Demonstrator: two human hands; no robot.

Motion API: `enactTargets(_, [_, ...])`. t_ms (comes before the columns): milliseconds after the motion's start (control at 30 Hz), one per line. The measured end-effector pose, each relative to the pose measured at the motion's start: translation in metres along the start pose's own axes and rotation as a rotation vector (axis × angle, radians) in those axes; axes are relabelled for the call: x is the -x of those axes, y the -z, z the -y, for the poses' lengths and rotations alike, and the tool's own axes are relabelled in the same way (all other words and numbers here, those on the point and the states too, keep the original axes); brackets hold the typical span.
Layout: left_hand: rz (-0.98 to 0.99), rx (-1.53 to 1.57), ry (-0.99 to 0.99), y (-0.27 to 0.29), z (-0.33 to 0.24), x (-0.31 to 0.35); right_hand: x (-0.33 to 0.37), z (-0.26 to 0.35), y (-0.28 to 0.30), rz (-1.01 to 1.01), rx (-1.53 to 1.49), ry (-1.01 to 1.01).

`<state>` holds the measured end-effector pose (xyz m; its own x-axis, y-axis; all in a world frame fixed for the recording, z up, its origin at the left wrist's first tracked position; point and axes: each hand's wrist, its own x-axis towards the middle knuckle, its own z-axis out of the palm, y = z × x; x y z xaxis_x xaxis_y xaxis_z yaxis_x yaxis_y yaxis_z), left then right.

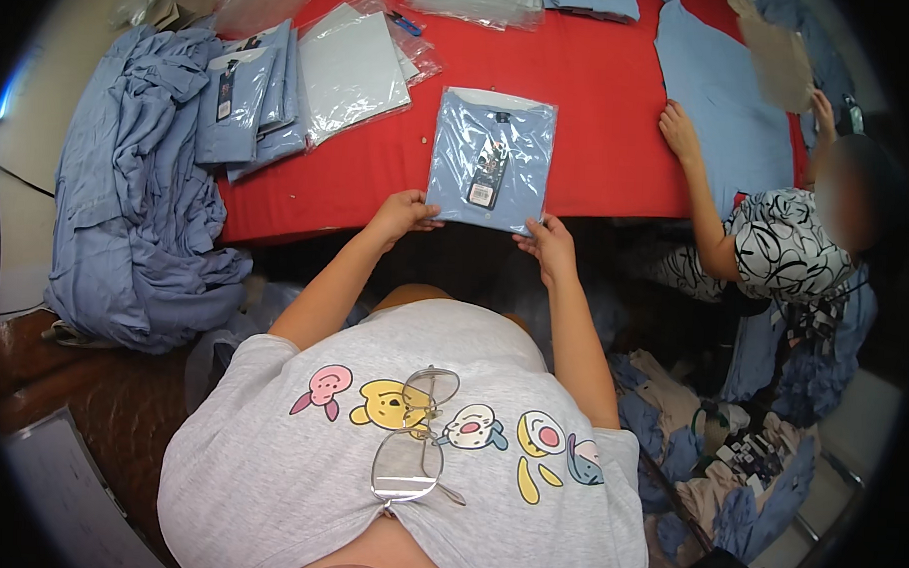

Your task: The person takes folded light-blue shirts and places them into plastic bags one at a time, using shears to trim the bags and smoothing them flat on a table.

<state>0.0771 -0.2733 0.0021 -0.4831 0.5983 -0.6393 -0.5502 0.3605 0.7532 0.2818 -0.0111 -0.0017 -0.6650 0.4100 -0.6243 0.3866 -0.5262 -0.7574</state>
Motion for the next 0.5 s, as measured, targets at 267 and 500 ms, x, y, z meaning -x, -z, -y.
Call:
enactTargets(267, [0.175,-0.207,0.239,0.04,0.002,0.049,0.044,-0.037,-0.018,0.1,0.185,-0.154])
enactTargets(500, [0.159,0.16,0.181,0.033,0.029,0.051,0.042,-0.057,-0.055,0.015,-0.045,-0.089])
